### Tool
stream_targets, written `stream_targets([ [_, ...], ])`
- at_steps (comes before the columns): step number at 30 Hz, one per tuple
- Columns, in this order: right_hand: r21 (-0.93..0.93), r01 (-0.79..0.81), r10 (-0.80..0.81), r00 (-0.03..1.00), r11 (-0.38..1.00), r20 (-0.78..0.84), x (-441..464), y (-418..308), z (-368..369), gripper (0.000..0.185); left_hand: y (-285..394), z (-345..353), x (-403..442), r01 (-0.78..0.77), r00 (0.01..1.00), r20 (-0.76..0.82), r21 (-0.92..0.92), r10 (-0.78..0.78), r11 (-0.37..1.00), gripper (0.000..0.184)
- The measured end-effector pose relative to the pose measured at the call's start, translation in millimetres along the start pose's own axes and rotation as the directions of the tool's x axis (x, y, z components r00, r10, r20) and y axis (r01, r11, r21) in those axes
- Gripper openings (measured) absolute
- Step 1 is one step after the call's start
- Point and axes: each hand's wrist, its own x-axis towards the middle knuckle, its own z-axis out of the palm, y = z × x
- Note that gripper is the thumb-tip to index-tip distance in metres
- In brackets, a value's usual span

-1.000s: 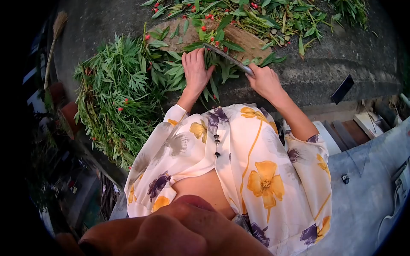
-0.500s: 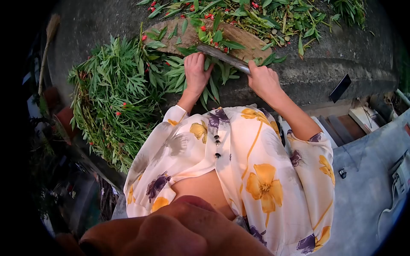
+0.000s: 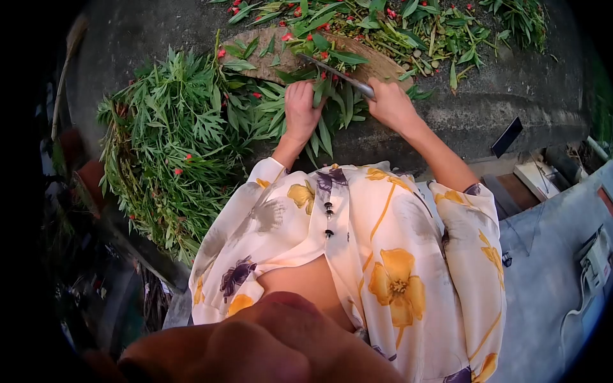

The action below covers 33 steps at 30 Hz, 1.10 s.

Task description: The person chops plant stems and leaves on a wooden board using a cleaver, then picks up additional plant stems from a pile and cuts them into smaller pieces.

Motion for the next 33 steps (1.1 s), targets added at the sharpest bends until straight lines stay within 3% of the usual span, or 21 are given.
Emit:
stream_targets([
  [1,0.131,0.025,-0.016,0.998,0.991,-0.065,3.5,8.7,-2.1,0.018,0.9,-0.7,0.0,-0.010,1.000,-0.022,0.000,0.010,1.000,0.039],
  [2,0.130,0.031,-0.023,0.997,0.991,-0.067,1.7,13.0,-4.7,0.018,2.0,-2.0,-0.5,-0.011,1.000,-0.028,0.004,0.011,1.000,0.039],
  [4,0.491,-0.311,0.364,0.931,0.814,-0.013,0.1,18.1,-12.7,0.025,0.9,-3.1,0.4,-0.012,1.000,-0.014,-0.003,0.012,1.000,0.041],
  [5,0.635,-0.376,0.460,0.887,0.675,0.036,-5.2,21.1,-18.0,0.029,0.7,-4.4,0.5,-0.018,1.000,-0.017,0.002,0.018,1.000,0.041],
  [6,0.627,-0.374,0.462,0.886,0.683,0.025,-10.3,29.3,-24.4,0.031,0.4,-4.9,0.3,0.000,1.000,0.006,0.011,0.000,1.000,0.043],
  [8,0.469,-0.257,0.368,0.915,0.845,-0.162,-20.0,50.7,-19.8,0.032,2.0,-3.1,5.9,0.009,0.999,0.031,0.015,-0.010,1.000,0.045],
  [14,0.353,-0.219,0.292,0.942,0.910,-0.168,-55.2,21.1,-38.2,0.034,20.6,-2.3,51.3,-0.059,0.997,0.056,0.031,0.057,0.998,0.052],
  [15,0.320,-0.231,0.291,0.944,0.919,-0.155,-57.2,18.6,-39.8,0.031,22.0,-3.8,56.8,-0.053,0.994,0.103,0.081,0.045,0.995,0.074],
  [16,0.320,-0.230,0.290,0.945,0.919,-0.155,-59.0,15.5,-41.1,0.031,25.0,-8.3,56.6,-0.052,0.994,0.102,0.082,0.044,0.995,0.074],
  [19,0.354,-0.131,0.206,0.961,0.926,-0.183,-62.8,11.1,-42.4,0.026,31.7,-29.6,47.2,0.017,0.997,0.071,0.104,-0.025,0.994,0.112],
  [24,0.296,-0.034,0.080,0.986,0.955,-0.146,-70.8,-3.4,-32.9,0.021,35.6,-41.9,12.9,0.087,0.996,0.027,0.114,-0.091,0.990,0.108],
  [26,0.123,0.045,-0.024,0.985,0.991,-0.169,-67.8,3.6,-14.1,0.015,31.1,-27.6,5.3,0.090,0.994,0.040,0.188,-0.099,0.978,0.108],
  [31,0.049,-0.039,0.043,0.995,0.998,-0.085,-52.6,2.4,-6.2,0.014,18.2,-12.7,8.1,0.078,0.996,0.027,0.201,-0.085,0.976,0.073],
  [33,0.070,-0.073,0.074,0.997,0.995,-0.011,-50.8,-1.4,-8.5,0.016,14.6,-12.1,8.9,0.072,0.996,0.036,0.184,-0.080,0.980,0.071],
])
